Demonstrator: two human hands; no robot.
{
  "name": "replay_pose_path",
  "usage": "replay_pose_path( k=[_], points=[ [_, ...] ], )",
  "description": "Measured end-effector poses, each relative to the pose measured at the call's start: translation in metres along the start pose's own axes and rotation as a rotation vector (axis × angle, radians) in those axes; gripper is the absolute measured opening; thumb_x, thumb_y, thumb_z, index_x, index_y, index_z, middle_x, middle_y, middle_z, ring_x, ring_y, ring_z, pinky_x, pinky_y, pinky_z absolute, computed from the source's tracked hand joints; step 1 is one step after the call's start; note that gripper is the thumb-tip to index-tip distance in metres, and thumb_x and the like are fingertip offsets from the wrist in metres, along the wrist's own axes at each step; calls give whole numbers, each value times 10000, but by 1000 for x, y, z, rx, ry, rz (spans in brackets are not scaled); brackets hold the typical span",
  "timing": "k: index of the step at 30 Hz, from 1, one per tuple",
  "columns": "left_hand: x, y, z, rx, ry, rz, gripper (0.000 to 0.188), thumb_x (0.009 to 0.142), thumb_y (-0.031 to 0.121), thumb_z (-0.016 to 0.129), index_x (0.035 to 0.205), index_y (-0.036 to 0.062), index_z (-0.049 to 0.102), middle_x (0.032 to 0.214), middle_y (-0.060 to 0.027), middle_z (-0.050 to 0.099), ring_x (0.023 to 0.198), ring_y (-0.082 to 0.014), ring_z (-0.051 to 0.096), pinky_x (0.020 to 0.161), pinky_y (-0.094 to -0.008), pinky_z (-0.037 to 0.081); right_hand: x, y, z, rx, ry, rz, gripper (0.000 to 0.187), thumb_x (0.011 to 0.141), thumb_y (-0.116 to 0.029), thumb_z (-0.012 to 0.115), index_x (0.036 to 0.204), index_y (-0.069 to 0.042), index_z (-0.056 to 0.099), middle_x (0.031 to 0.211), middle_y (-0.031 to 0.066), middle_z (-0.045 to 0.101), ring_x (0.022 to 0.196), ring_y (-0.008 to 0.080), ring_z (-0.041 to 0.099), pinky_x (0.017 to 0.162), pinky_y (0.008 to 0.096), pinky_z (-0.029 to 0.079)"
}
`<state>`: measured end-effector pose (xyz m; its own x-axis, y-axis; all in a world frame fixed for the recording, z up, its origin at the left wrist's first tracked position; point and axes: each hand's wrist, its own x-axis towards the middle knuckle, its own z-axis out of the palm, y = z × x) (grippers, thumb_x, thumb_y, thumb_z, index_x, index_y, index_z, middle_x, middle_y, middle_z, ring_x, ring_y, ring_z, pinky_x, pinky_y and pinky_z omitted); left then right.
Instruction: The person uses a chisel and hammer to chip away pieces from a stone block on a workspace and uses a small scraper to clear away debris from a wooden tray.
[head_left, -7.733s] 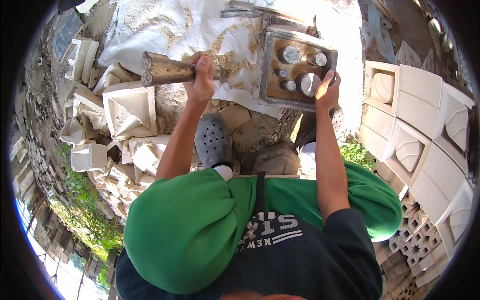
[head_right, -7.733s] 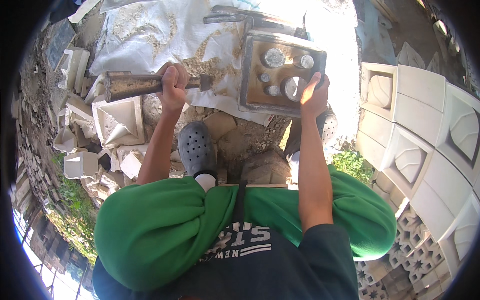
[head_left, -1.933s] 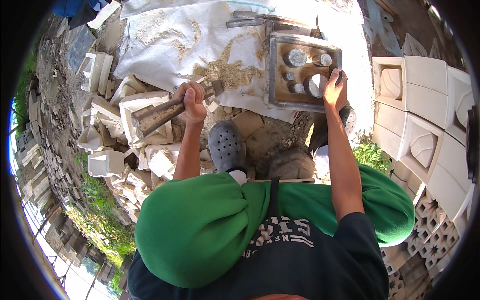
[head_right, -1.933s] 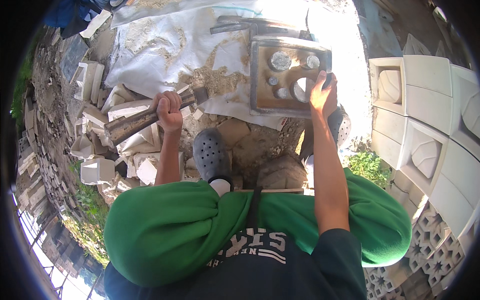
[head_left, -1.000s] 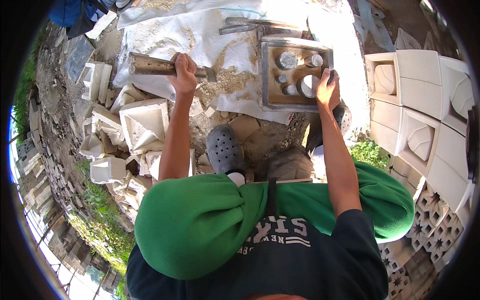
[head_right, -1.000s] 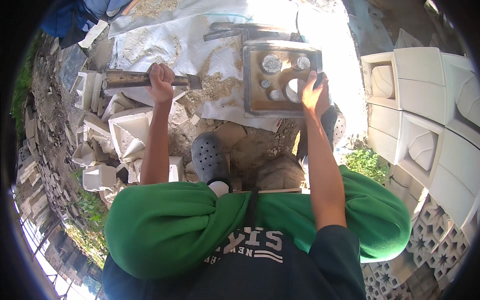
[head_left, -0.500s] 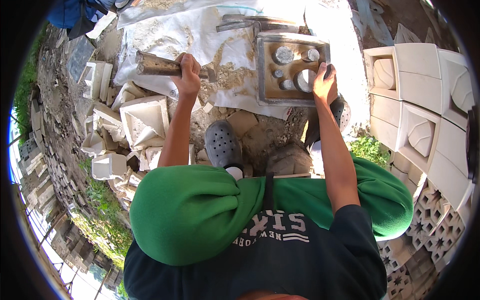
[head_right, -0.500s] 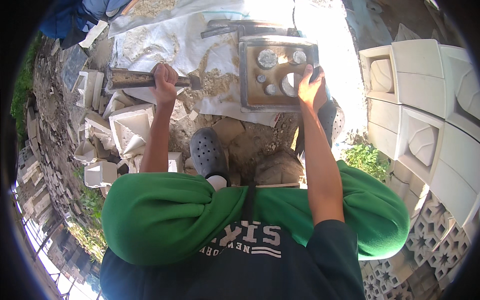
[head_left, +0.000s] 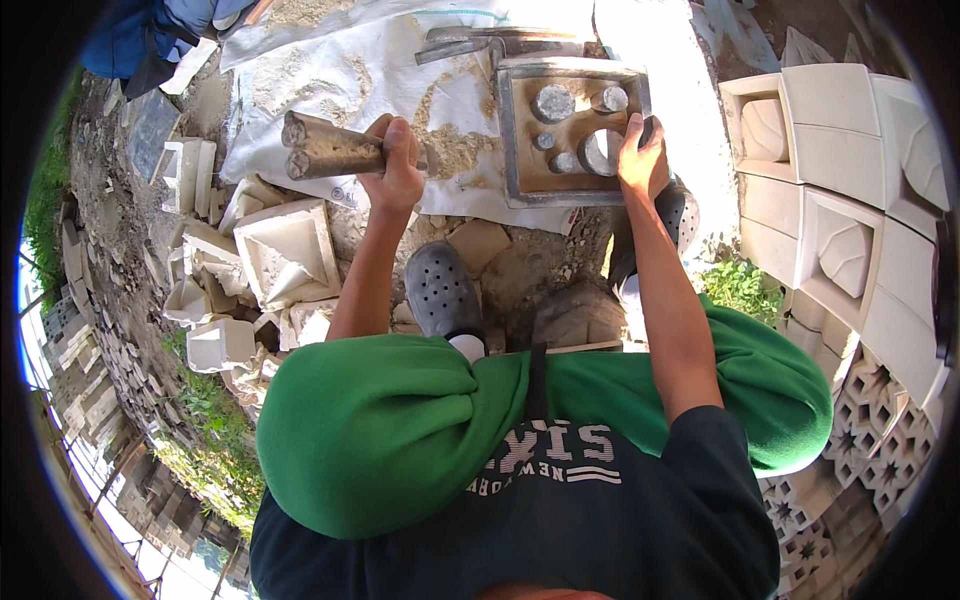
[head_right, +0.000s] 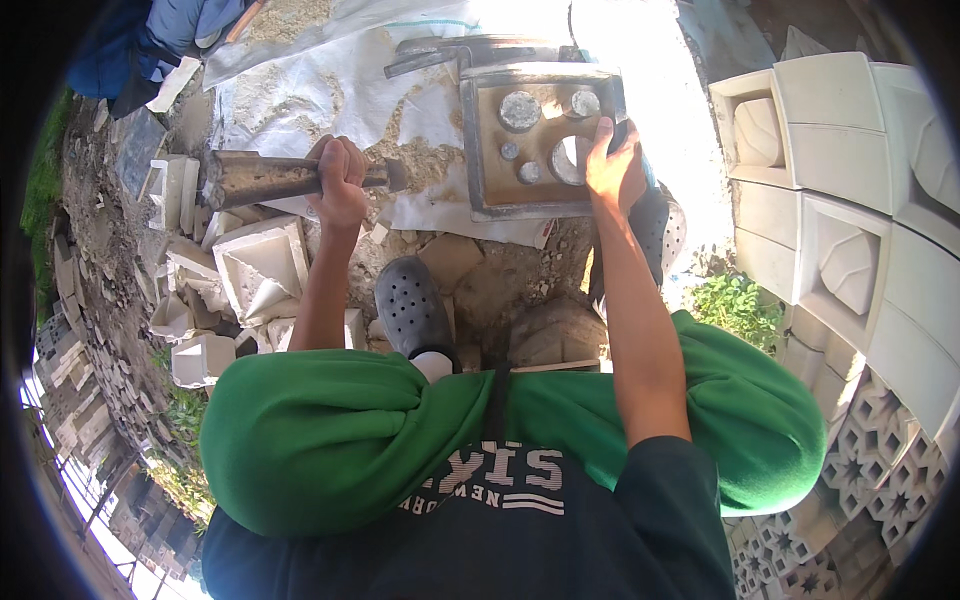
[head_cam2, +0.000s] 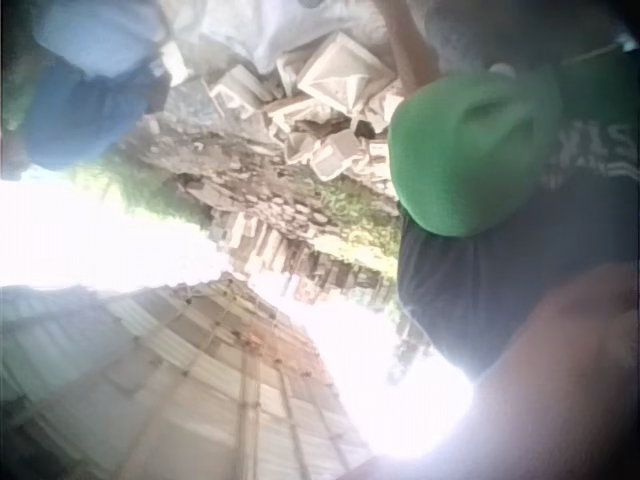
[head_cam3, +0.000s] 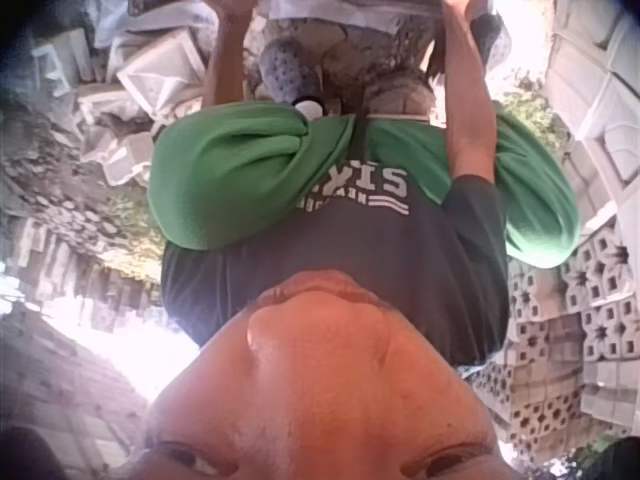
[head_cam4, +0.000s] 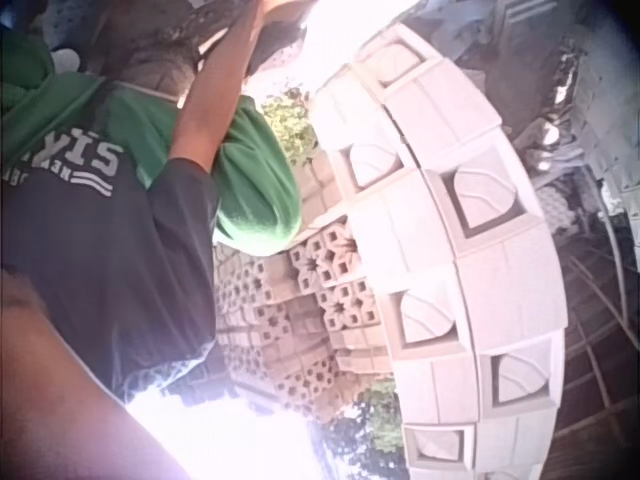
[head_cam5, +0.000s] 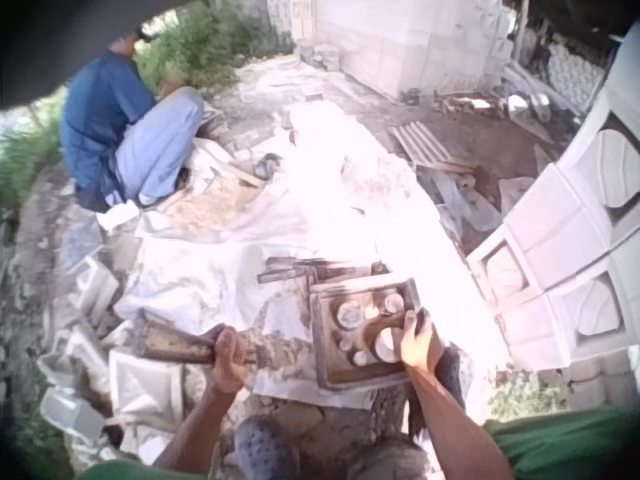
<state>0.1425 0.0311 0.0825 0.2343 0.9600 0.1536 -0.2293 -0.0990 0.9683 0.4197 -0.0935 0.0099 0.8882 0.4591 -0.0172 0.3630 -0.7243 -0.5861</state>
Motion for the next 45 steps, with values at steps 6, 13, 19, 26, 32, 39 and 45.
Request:
replay_pose_path(
  k=[6,13,19,26,32,39,45],
  points=[
    [2,-38,0,-103,-68,29,366,917,192,483,599,78,343,520,25,334,472,-57,272,447,-252,229,-3,-4,-4,23,3,-34,634,896,-546,426,1263,-32,487,1151,184,606,1061,356,583,909,416,441],
    [-3,-11,12,106,-100,-2,361,919,182,445,593,100,313,515,9,309,463,-74,237,445,-252,207,0,3,1,-1,-1,-20,662,894,-557,423,1289,-28,464,1203,205,576,1113,370,556,935,424,431],
    [1,-39,12,-187,-140,54,392,918,203,488,583,73,332,524,45,314,474,-44,252,429,-251,209,-2,-4,-6,1,-33,3,661,895,-556,423,1295,-31,459,1205,205,575,1110,372,557,939,422,429],
    [6,-25,27,-78,-179,-56,384,927,228,498,605,82,348,538,42,331,488,-50,282,441,-248,235,1,6,2,-19,-29,9,676,895,-568,410,1309,-34,449,1233,208,558,1132,374,545,959,427,418],
    [5,-36,27,-218,-233,75,397,914,260,524,607,81,348,536,36,327,476,-55,285,433,-253,232,1,8,1,7,-10,-2,688,893,-570,414,1306,-21,449,1247,207,551,1148,367,536,961,422,416],
    [3,-21,30,-95,-119,-150,402,920,243,521,595,88,341,544,48,316,478,-50,279,427,-248,219,-3,-1,1,-8,11,-1,703,885,-596,397,1298,-33,472,1216,212,571,1131,371,543,953,410,409],
    [-6,-55,15,46,-214,58,386,931,220,520,607,72,373,552,45,344,509,-50,286,455,-247,231,-2,6,4,64,44,-59,661,898,-563,421,1257,-13,500,1160,221,598,1091,384,563,908,404,438]
  ],
)
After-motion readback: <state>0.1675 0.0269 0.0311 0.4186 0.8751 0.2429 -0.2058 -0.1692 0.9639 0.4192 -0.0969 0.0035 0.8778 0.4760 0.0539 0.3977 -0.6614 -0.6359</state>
